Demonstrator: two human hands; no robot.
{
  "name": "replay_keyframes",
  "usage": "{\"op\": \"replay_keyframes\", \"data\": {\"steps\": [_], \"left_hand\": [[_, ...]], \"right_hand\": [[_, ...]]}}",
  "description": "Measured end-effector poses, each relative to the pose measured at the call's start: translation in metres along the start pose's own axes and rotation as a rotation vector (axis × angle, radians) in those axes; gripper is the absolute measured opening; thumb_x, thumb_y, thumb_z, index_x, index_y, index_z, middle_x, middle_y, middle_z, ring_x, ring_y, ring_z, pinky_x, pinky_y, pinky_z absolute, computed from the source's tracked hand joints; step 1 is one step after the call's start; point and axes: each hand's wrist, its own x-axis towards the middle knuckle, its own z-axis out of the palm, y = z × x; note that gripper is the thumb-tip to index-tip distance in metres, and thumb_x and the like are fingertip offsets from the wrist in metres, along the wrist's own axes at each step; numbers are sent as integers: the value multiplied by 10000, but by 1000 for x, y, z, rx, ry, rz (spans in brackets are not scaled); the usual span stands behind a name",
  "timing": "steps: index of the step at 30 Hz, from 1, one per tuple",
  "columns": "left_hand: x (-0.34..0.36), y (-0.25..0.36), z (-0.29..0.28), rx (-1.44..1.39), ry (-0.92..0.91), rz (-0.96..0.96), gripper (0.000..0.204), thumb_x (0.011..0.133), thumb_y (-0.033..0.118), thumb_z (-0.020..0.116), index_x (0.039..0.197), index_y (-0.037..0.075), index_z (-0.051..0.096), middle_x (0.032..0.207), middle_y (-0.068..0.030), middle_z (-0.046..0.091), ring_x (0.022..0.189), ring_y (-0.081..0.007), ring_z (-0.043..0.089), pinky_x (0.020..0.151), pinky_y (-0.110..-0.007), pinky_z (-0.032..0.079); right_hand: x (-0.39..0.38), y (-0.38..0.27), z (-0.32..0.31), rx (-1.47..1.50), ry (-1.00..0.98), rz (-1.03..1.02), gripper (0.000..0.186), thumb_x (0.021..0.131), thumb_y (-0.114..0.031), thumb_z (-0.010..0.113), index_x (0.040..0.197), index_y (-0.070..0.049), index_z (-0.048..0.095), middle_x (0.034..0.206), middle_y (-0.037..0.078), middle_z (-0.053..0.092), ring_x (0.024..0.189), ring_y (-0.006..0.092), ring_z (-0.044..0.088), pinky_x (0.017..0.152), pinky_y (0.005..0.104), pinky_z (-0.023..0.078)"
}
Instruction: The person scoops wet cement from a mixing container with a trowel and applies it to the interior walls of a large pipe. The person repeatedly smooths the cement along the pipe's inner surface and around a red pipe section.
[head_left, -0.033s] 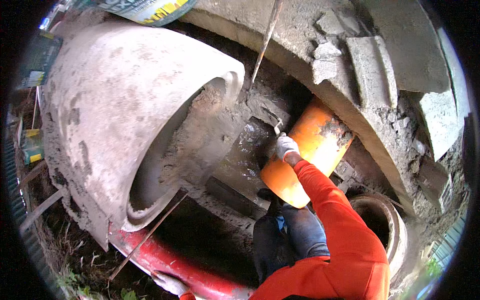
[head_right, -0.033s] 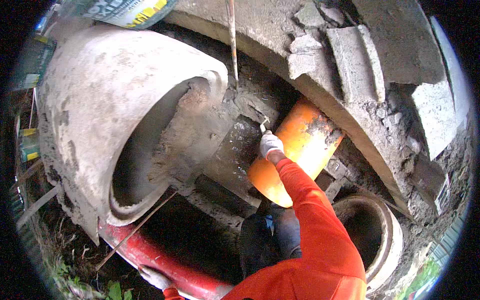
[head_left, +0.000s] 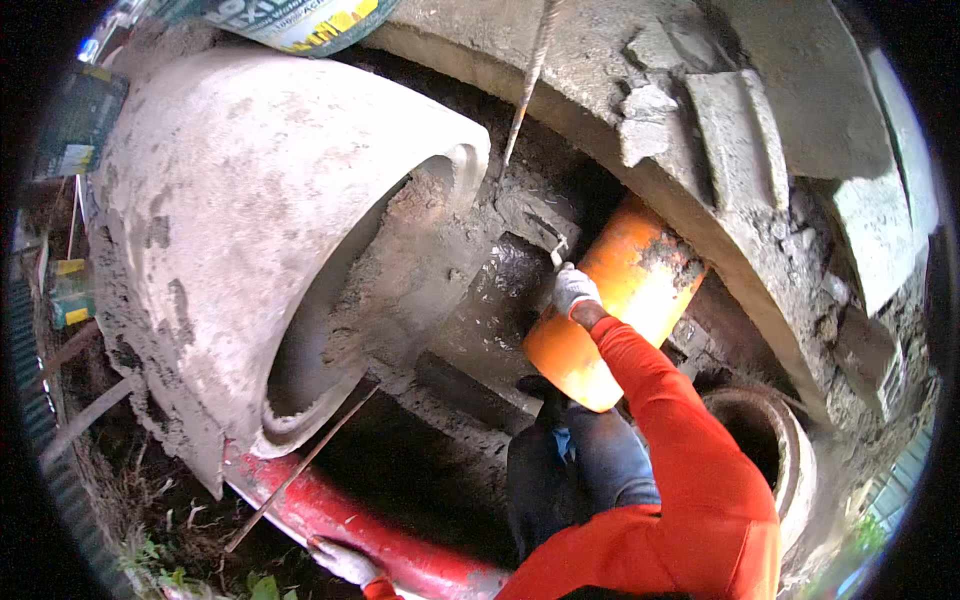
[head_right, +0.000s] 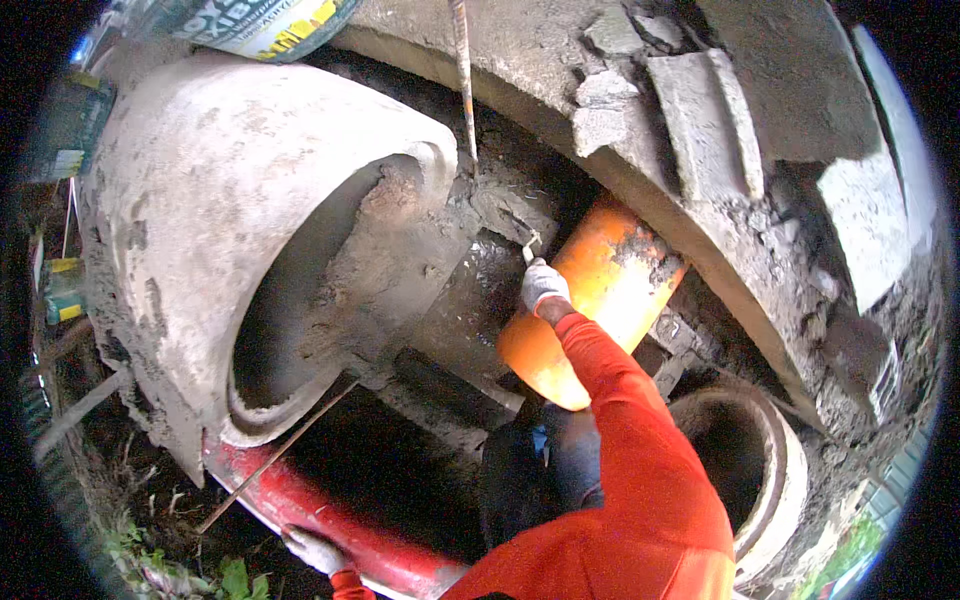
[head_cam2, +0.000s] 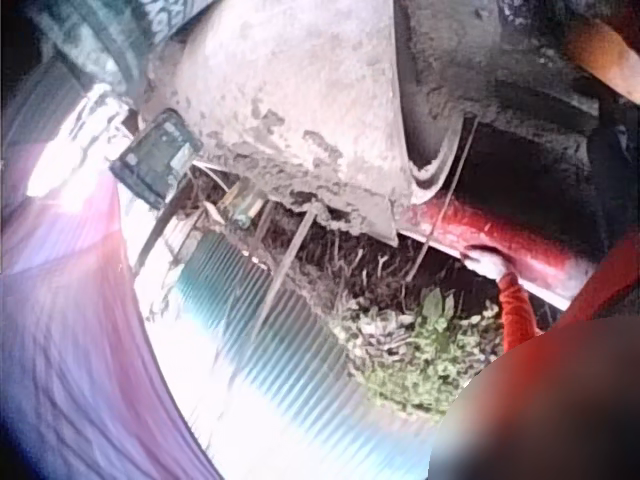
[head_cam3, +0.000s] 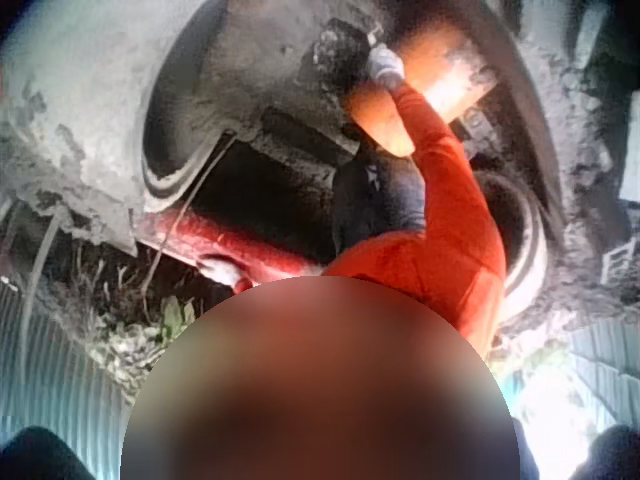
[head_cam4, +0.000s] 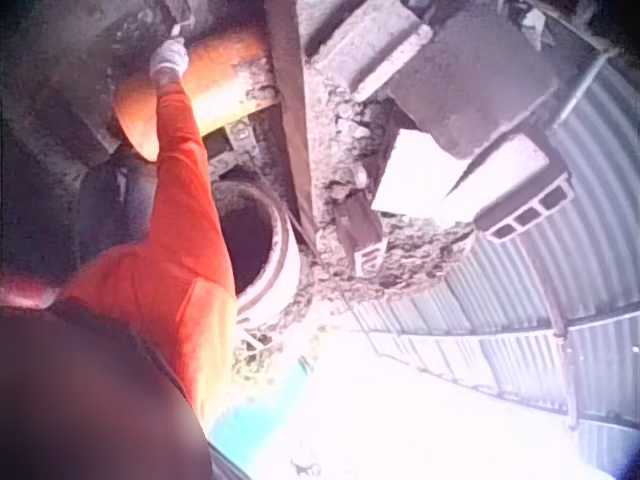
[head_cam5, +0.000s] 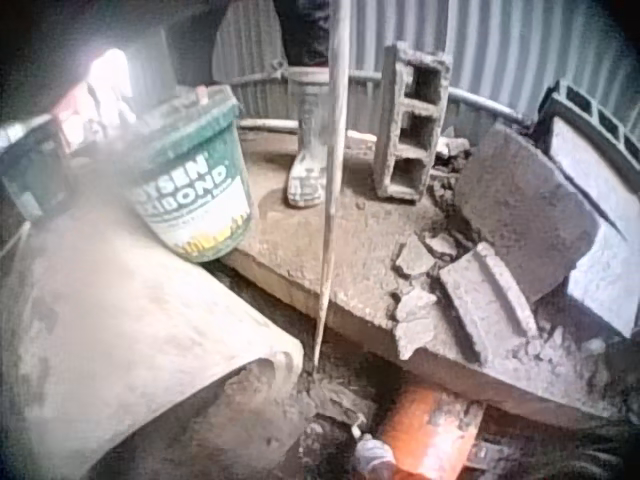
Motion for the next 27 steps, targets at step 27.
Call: {"op": "replay_keyframes", "data": {"steps": [27], "left_hand": [[-27,-31,30,302,-49,-39,739,1088,470,465,1592,-47,308,1548,-337,413,1428,-495,405,1211,-553,332]], "right_hand": [[-332,-415,-338,161,-275,-1255,157,912,-211,671,1014,-97,710,871,151,660,817,354,682,721,454,570]]}}
